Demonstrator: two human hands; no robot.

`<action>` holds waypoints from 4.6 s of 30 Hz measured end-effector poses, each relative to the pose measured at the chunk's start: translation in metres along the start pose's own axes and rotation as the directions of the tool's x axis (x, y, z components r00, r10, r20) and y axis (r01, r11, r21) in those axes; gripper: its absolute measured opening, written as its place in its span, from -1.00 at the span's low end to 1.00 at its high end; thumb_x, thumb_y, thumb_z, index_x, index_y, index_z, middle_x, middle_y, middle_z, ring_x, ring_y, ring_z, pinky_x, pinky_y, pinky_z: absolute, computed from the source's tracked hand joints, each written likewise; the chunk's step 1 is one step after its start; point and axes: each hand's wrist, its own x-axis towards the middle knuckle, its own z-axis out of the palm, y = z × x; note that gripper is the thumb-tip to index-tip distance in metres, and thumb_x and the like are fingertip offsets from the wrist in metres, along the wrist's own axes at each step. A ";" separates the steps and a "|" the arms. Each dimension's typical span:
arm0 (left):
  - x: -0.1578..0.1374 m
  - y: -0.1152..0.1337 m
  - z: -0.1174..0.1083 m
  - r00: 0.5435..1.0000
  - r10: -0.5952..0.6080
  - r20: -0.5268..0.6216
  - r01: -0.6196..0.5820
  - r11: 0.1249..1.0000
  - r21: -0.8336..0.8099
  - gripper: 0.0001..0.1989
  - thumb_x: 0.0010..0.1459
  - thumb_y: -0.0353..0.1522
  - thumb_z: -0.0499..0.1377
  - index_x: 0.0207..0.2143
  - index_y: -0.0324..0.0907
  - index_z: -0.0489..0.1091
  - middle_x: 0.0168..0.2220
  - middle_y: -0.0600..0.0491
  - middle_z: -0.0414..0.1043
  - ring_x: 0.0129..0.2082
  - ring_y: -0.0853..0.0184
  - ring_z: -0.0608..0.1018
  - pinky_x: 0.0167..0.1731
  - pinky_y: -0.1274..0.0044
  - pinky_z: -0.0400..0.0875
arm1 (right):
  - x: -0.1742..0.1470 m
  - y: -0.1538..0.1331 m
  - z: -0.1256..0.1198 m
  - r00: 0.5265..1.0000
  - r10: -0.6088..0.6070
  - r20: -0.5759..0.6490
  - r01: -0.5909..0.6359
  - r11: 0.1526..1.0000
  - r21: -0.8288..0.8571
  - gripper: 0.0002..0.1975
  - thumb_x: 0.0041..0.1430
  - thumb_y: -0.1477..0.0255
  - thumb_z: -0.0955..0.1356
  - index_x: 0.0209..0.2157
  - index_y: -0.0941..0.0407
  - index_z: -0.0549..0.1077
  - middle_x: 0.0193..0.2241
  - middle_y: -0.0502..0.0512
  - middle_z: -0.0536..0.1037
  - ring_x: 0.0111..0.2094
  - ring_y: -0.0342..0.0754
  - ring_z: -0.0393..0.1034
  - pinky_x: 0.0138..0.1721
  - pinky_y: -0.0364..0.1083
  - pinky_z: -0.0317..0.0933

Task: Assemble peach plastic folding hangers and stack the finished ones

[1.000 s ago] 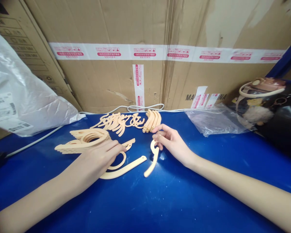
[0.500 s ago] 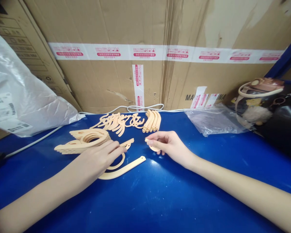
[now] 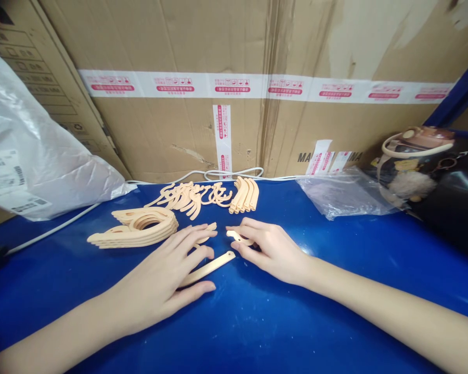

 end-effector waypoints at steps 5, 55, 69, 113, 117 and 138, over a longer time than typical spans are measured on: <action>-0.002 -0.002 0.003 0.995 -0.039 0.091 0.050 0.991 -0.122 -0.82 0.33 -0.28 -0.04 -0.23 -0.16 0.30 0.21 -0.09 0.16 0.31 0.12 0.04 0.19 0.13 0.09 | -0.001 -0.004 0.001 1.000 -0.013 0.023 0.014 0.999 -0.052 -0.68 0.39 0.37 0.11 -0.01 0.10 0.40 -0.16 0.10 0.52 -0.17 -0.04 0.44 -0.15 -0.08 0.25; -0.001 -0.006 0.007 1.000 0.017 0.010 -0.016 0.991 -0.131 -0.71 0.37 -0.28 -0.12 0.00 -0.15 0.28 0.19 -0.06 0.21 0.27 0.21 0.14 0.20 0.26 0.17 | -0.005 -0.008 0.004 0.984 -0.160 0.081 0.179 0.852 -0.492 -0.57 0.42 0.27 0.03 -0.36 0.14 0.35 -0.50 0.01 0.43 -0.56 -0.15 0.31 -0.54 -0.15 0.02; 0.000 -0.005 0.004 0.999 0.023 0.030 -0.015 0.974 -0.227 -0.68 0.37 -0.31 -0.10 0.10 -0.14 0.22 0.20 -0.01 0.21 0.27 0.25 0.13 0.23 0.31 0.15 | -0.007 -0.008 -0.001 0.941 -0.333 0.056 0.287 0.702 -0.651 -0.59 0.42 0.34 0.04 -0.33 0.16 0.40 -0.50 0.03 0.41 -0.53 -0.12 0.30 -0.49 -0.12 0.07; 0.000 -0.005 0.003 0.994 0.099 0.054 -0.086 0.976 -0.199 -0.76 0.36 -0.32 -0.09 -0.08 -0.15 0.32 0.12 -0.05 0.28 0.25 0.23 0.18 0.21 0.31 0.15 | -0.008 -0.011 0.002 0.895 -0.445 0.028 0.359 0.680 -0.640 -0.69 0.32 0.37 0.17 -0.44 0.14 0.42 -0.59 -0.03 0.31 -0.61 -0.16 0.16 -0.54 -0.12 -0.02; 0.000 -0.004 -0.003 0.997 0.010 0.077 0.012 0.958 -0.288 -0.77 0.36 -0.29 -0.09 -0.19 -0.11 0.34 0.14 0.01 0.29 0.24 0.21 0.20 0.24 0.18 0.03 | -0.007 -0.013 -0.006 0.933 -0.346 0.103 0.351 0.801 -0.485 -0.70 0.33 0.32 0.16 -0.39 0.14 0.40 -0.55 -0.04 0.35 -0.57 -0.16 0.18 -0.50 -0.13 0.01; 0.004 -0.011 0.005 0.971 -0.238 -0.022 0.213 0.904 -0.370 -0.77 0.29 -0.33 0.01 -0.02 -0.06 0.30 0.09 0.00 0.35 0.20 0.22 0.30 0.10 0.37 0.30 | -0.012 -0.037 -0.029 0.949 -0.141 0.282 0.110 0.986 0.124 -0.65 0.06 0.75 0.19 -0.26 0.12 0.46 -0.13 0.09 0.46 -0.14 -0.10 0.37 -0.07 -0.14 0.25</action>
